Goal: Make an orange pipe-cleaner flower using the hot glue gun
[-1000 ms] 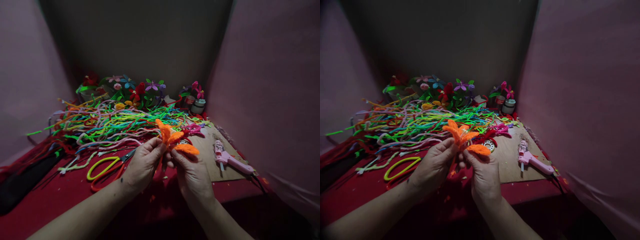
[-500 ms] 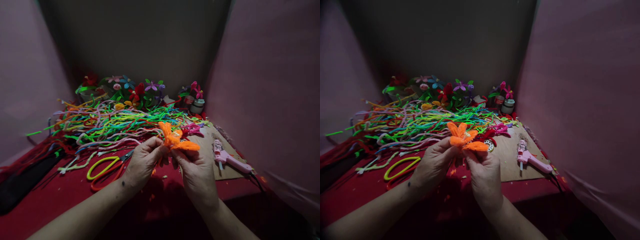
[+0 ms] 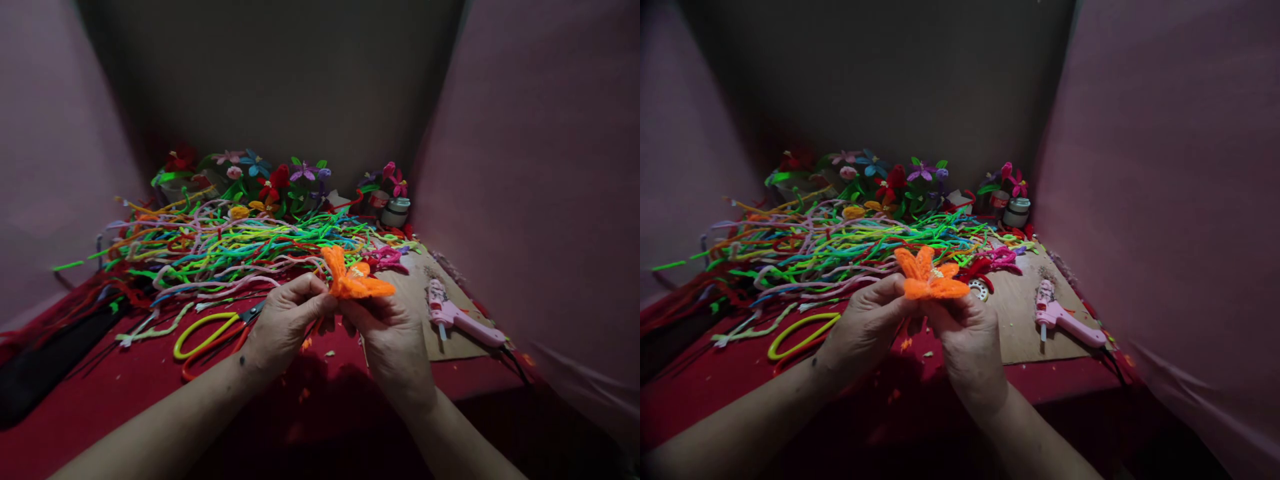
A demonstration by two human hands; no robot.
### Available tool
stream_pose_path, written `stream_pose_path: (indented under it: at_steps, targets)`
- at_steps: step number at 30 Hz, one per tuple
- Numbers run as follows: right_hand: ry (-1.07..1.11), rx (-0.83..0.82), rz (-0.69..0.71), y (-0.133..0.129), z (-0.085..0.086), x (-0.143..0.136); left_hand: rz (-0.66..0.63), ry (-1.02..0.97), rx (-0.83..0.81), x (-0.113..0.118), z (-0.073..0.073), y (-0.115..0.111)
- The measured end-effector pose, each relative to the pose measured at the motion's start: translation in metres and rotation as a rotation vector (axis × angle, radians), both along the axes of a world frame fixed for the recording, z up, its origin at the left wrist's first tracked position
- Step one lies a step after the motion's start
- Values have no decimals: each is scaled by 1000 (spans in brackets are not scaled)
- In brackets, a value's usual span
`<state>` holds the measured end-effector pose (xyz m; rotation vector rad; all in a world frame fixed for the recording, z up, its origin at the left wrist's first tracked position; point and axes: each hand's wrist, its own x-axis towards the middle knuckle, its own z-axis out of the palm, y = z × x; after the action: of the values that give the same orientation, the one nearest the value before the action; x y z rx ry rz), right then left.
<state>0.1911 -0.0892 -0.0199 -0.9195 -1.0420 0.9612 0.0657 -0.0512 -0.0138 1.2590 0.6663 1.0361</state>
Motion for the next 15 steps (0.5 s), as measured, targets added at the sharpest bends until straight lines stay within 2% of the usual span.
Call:
stream_pose_path:
  at_steps: [8, 15]
  targets:
    - [38, 13, -33, 0, 3, -1, 6, -46, -29, 1, -1, -2]
    - [142, -5, 111, 3, -3, 2, -48, -85, -35, 0, -3, -2]
